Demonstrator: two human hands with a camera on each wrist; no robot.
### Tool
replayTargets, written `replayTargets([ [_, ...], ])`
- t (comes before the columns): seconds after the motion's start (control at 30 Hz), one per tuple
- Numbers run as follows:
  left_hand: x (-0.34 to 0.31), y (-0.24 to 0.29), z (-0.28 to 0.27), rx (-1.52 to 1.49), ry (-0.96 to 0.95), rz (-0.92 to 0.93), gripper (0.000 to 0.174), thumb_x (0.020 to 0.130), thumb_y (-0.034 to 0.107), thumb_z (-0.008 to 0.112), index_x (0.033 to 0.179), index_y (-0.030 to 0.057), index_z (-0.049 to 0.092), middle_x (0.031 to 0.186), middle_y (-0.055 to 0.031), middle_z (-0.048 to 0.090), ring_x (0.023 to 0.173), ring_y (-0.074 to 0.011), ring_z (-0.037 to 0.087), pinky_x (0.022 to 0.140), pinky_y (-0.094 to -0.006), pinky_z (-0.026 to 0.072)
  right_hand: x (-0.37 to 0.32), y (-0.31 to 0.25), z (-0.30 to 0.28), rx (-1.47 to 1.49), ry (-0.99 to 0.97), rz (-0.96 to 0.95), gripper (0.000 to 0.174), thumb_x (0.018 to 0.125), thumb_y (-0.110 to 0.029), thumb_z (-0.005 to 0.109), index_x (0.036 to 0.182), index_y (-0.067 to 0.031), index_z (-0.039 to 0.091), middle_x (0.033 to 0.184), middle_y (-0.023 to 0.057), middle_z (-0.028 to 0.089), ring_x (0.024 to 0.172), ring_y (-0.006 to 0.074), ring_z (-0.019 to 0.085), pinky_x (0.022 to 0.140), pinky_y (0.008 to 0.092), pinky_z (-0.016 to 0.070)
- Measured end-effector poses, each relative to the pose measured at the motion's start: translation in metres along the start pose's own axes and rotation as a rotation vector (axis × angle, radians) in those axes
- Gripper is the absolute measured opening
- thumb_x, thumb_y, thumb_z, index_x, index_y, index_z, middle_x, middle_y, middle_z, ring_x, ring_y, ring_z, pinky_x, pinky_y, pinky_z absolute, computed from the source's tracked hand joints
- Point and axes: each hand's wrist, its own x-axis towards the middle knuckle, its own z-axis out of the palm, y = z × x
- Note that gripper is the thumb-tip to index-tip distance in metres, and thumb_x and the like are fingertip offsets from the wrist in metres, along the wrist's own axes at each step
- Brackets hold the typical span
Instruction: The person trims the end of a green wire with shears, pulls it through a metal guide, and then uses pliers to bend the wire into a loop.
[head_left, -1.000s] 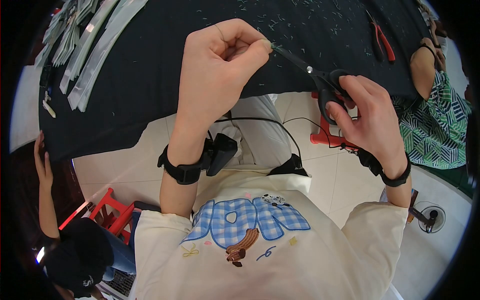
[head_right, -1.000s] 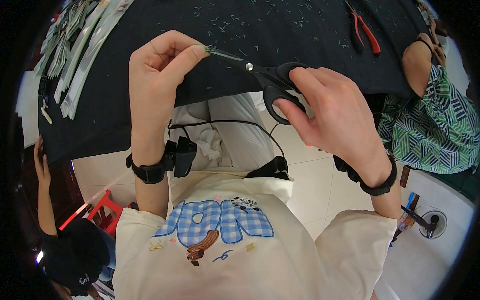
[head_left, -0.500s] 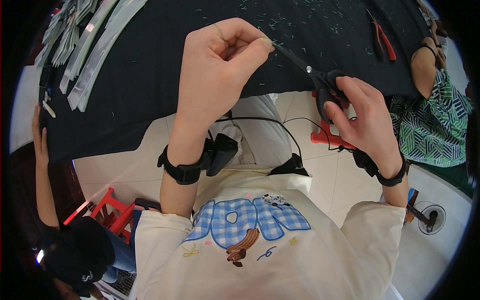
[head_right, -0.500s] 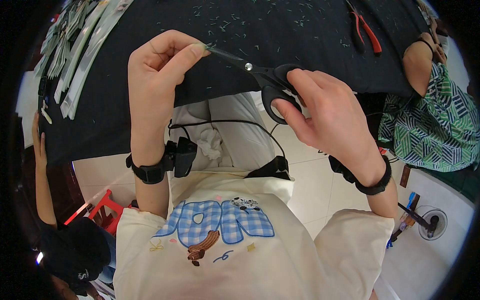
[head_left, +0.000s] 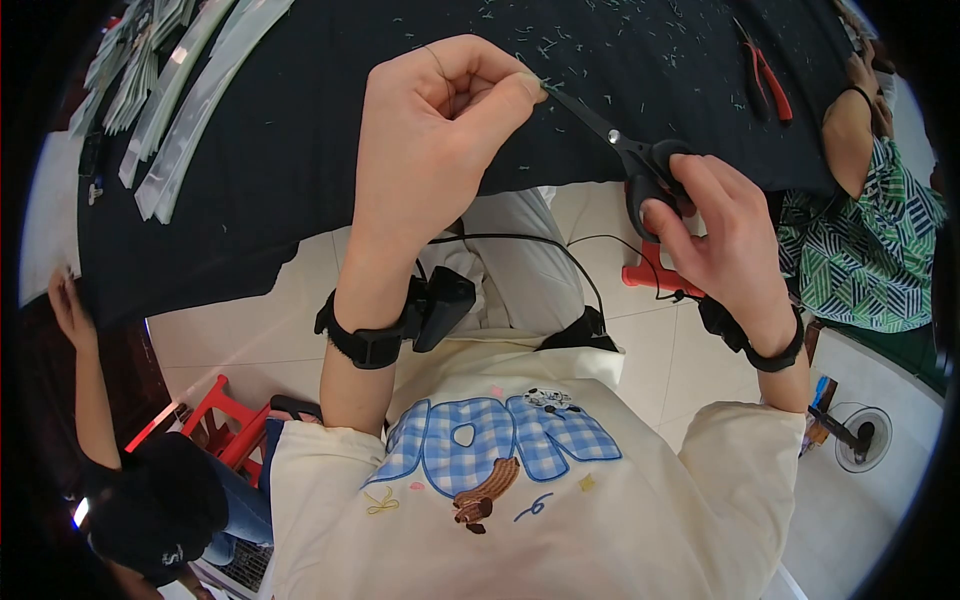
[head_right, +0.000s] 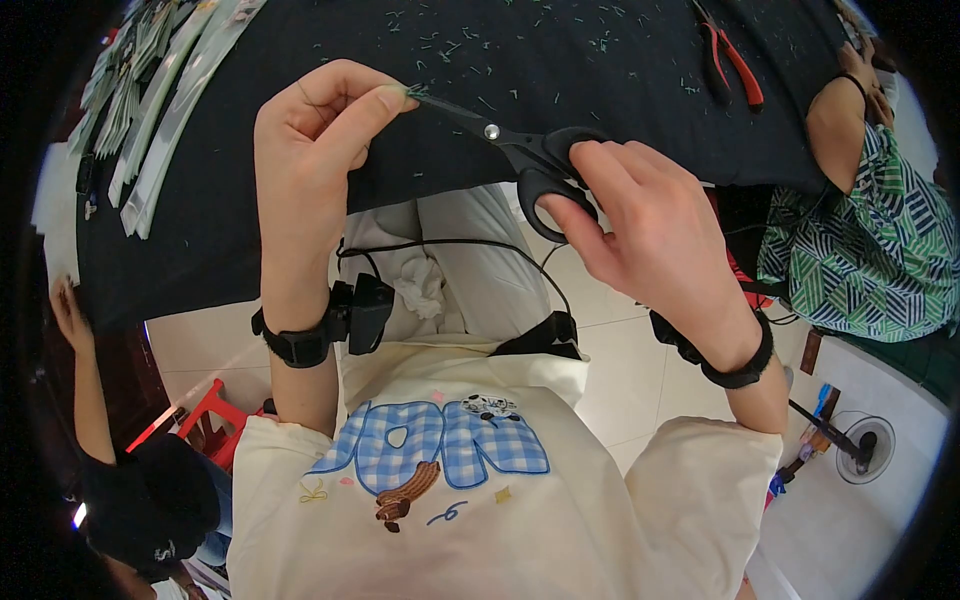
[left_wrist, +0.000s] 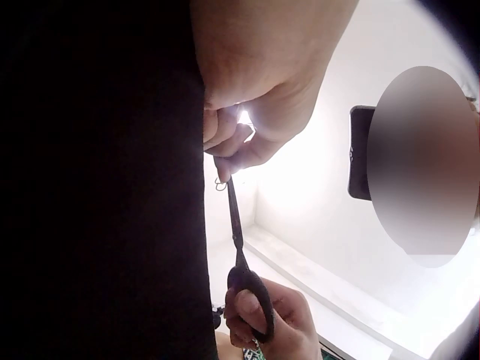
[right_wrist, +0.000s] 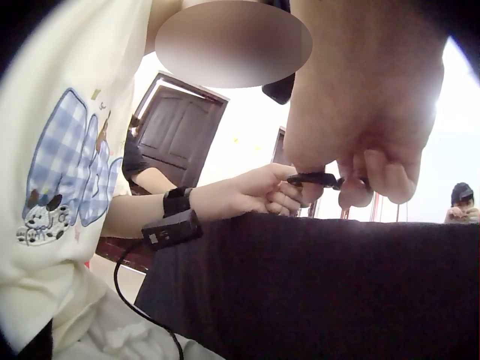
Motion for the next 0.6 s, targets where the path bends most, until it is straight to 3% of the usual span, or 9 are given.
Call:
replayTargets([
  [0.13, 0.0009, 0.0013, -0.0004, -0.002, 0.0, -0.008, 0.011, 0.078, 0.012, 0.058, 0.077, 0.0018, 0.064, 0.058, 0.0044, 0.051, 0.047, 0.0004, 0.031, 0.043, -0.0177, 0.0186, -0.0008, 0.0, 0.0034, -0.004, 0.017, -0.001, 0.023, 0.069, -0.012, 0.068, 0.079, -0.002, 0.051, 0.059, 0.0078, 0.046, 0.054, 0.0226, 0.046, 0.047, 0.0309, 0.0382],
  [0.2, 0.0019, 0.0027, -0.0006, -0.028, 0.013, -0.009, 0.01, 0.076, 0.008, 0.06, 0.073, -0.0009, 0.062, 0.055, 0.002, 0.052, 0.047, -0.0008, 0.041, 0.041, -0.0159, 0.0285, -0.0005, 0.0002, 0.0042, -0.012, 0.032, -0.018, 0.023, 0.069, -0.012, 0.068, 0.079, -0.0019, 0.051, 0.059, 0.0078, 0.045, 0.053, 0.0221, 0.046, 0.047, 0.0306, 0.038],
  [0.23, 0.0016, 0.0028, -0.0005, -0.028, 0.013, -0.009, 0.01, 0.076, 0.008, 0.06, 0.073, -0.0009, 0.062, 0.055, 0.002, 0.052, 0.047, -0.0008, 0.041, 0.041, -0.0159, 0.0285, -0.0004, -0.0001, 0.0043, -0.012, 0.032, -0.018, 0.023, 0.069, -0.012, 0.068, 0.079, -0.0019, 0.051, 0.059, 0.0078, 0.045, 0.053, 0.0221, 0.046, 0.047, 0.0306, 0.038],
  [0.33, 0.0011, 0.0019, -0.0001, -0.049, 0.014, -0.012, 0.009, 0.076, 0.008, 0.06, 0.073, -0.0008, 0.062, 0.056, 0.0023, 0.052, 0.048, -0.0006, 0.041, 0.041, -0.0158, 0.0284, -0.0004, -0.0007, 0.0043, 0.017, 0.027, -0.011, 0.022, 0.069, -0.011, 0.068, 0.078, -0.0017, 0.05, 0.059, 0.0079, 0.045, 0.053, 0.0222, 0.046, 0.047, 0.0307, 0.038],
  [0.4, 0.0005, -0.0008, 0.0005, -0.018, 0.006, -0.004, 0.01, 0.078, 0.01, 0.058, 0.077, 0.0016, 0.063, 0.059, 0.0038, 0.052, 0.047, 0.0003, 0.032, 0.043, -0.0176, 0.019, -0.0008, -0.001, 0.0047, 0.018, 0.003, 0.016, 0.022, 0.069, -0.011, 0.068, 0.078, -0.0015, 0.05, 0.059, 0.008, 0.045, 0.053, 0.0224, 0.046, 0.047, 0.0309, 0.0381],
  [0.53, 0.0008, -0.0003, 0.0005, -0.031, 0.011, -0.003, 0.01, 0.078, 0.01, 0.058, 0.077, 0.0016, 0.063, 0.058, 0.0042, 0.051, 0.047, 0.0004, 0.031, 0.042, -0.0175, 0.0185, -0.0003, -0.0015, 0.005, 0.026, 0.003, 0.017, 0.021, 0.069, -0.011, 0.067, 0.078, -0.0014, 0.05, 0.059, 0.0081, 0.046, 0.053, 0.0227, 0.047, 0.047, 0.0311, 0.0381],
  [0.6, 0.0017, 0.0019, -0.001, -0.051, 0.008, -0.018, 0.009, 0.076, 0.008, 0.06, 0.073, -0.0007, 0.062, 0.056, 0.0022, 0.052, 0.048, -0.0006, 0.042, 0.041, -0.0156, 0.0287, -0.0009, -0.0006, 0.0058, 0.035, 0.006, 0.007, 0.022, 0.07, -0.011, 0.067, 0.078, -0.0012, 0.05, 0.058, 0.0082, 0.045, 0.053, 0.0229, 0.047, 0.047, 0.0312, 0.0381],
])
